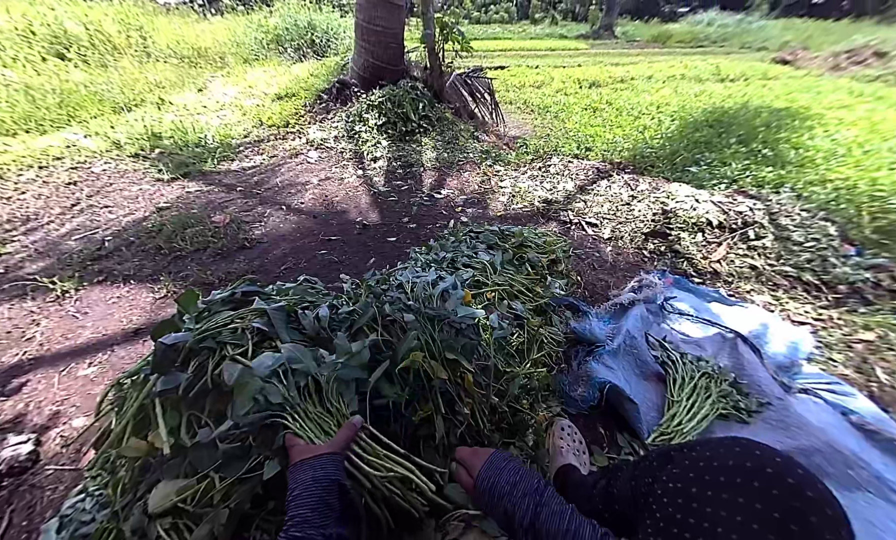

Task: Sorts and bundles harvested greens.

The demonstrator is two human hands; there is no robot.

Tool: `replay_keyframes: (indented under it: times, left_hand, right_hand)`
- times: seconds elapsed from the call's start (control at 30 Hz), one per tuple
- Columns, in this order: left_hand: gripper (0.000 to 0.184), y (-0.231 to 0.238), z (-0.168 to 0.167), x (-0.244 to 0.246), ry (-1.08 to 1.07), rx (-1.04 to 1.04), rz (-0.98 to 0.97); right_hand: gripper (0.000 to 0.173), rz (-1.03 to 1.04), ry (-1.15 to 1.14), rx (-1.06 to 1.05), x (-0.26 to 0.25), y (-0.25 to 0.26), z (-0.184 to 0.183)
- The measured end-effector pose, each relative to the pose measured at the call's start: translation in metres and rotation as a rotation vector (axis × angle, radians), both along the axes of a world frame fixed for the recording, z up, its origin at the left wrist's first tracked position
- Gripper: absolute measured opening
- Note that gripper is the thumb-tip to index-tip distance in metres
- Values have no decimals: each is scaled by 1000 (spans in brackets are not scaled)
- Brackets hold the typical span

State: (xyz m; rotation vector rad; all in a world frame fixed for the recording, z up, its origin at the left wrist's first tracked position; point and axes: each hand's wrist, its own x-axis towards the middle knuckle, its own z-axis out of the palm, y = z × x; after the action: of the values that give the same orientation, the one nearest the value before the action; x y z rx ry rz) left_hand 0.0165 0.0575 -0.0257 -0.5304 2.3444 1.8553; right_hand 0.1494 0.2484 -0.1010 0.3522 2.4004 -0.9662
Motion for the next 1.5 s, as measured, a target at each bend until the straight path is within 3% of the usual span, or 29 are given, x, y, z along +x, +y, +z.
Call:
replay_keyframes:
  times: [0.1,0.2,0.4,0.47,0.53,0.67,0.83,1.0,1.1,1.3,1.5]
  left_hand:
    - [113,-7,6,-2,39,-5,25]
    - [111,-3,11,4,34,-45,-3]
    - [111,6,4,10,54,-21,-57]
    - [109,6,6,12,65,-25,-69]
    - [110,7,6,10,53,-12,-84]
    - [109,17,2,15,-4,113,-105]
    - [110,33,4,23,-101,146,-134]
    - [120,26,9,31,-97,94,-263]
    - [124,18,-2,32,-4,27,-331]
    - [123,7,-15,30,105,12,-416]
    - [117,-1,-7,18,69,70,-323]
  right_hand:
    - [57,-253,-256,40,-19,53,-3]
    - [52,-665,-71,84,-35,104,-37]
    - [47,-797,-34,-36,-63,115,-76]
    - [44,-834,36,-56,-59,119,-73]
    - [41,-862,183,-82,-52,121,-47]
    - [42,-756,394,-169,-36,108,22]
    - [37,-545,338,-287,-20,49,70]
    - [38,-209,210,-60,-14,-12,76]
    - [35,-150,254,-65,-11,-33,68]
    - [38,-313,188,-661,-1,-24,38]
    - [40,-32,124,-299,5,-31,41]
